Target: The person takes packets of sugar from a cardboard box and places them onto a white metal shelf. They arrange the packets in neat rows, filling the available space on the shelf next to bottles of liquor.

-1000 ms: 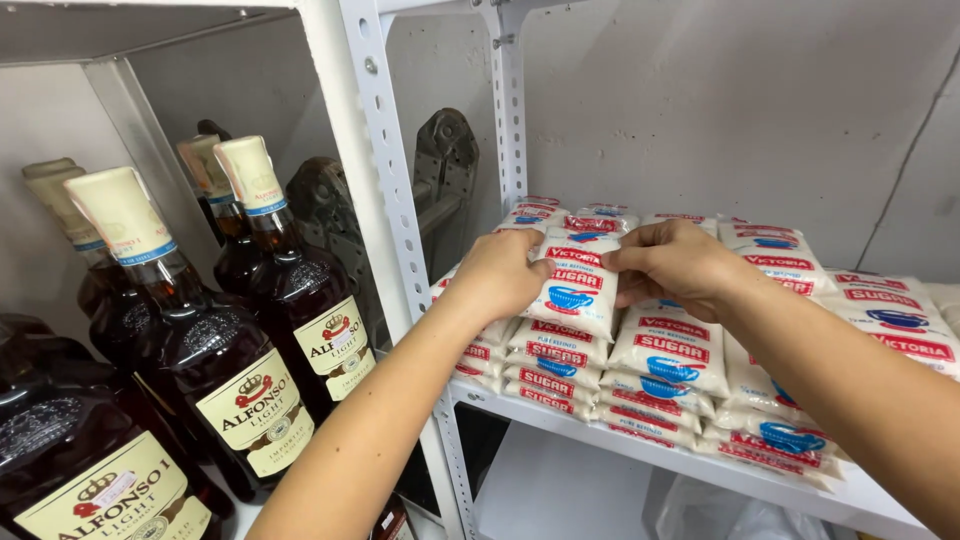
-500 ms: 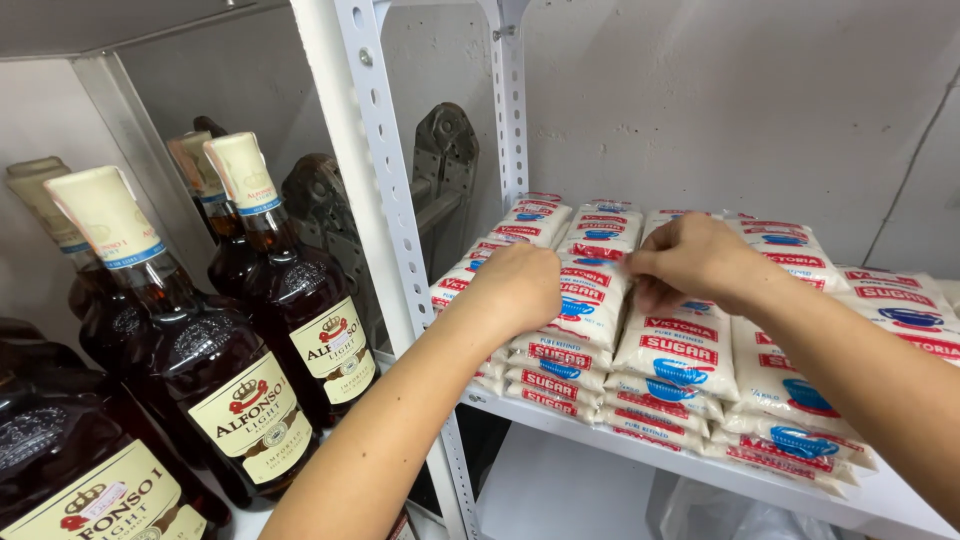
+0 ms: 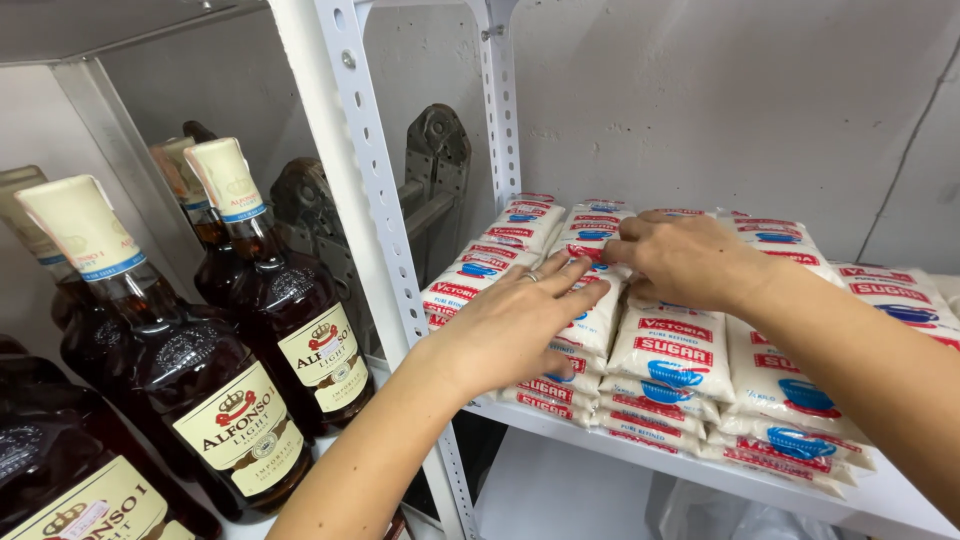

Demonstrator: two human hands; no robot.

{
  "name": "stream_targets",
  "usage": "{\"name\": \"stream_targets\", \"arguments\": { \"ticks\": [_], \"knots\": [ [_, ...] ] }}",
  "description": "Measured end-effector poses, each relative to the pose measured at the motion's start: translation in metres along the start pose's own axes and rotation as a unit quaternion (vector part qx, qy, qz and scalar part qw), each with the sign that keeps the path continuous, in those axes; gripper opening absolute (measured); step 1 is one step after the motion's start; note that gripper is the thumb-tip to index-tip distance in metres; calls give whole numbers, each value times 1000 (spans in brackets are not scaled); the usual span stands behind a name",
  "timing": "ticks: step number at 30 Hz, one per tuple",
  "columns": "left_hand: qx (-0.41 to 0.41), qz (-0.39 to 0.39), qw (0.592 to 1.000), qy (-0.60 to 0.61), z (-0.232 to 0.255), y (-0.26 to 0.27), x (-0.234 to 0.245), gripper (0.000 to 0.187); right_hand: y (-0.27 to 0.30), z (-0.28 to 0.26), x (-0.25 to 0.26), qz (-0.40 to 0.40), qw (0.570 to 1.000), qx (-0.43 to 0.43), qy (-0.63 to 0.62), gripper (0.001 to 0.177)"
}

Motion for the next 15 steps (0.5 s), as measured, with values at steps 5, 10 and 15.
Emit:
{"name": "stream_targets", "arguments": {
  "ticks": [5, 10, 15],
  "knots": [
    [70, -126, 982, 124, -8, -5, 1, 66, -12, 5, -19, 23, 991, 112, 63, 48],
    [42, -79, 991, 104, -13, 0, -2, 56, -15, -2, -24, 63, 967, 199, 144, 31],
    [111, -84, 985, 105, -11, 2, -13, 51, -20, -6, -15, 67, 949, 167, 260, 15]
  ]
}}
Point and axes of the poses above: each hand's wrist, its own y-axis away from the middle knuckle, its own x-axis out of the back of the hand, z = x × y, the point moved 5 cm from there along -y, towards the middle knuckle, and after that the axes turned 12 degrees about -y, right-handed, at the moved point
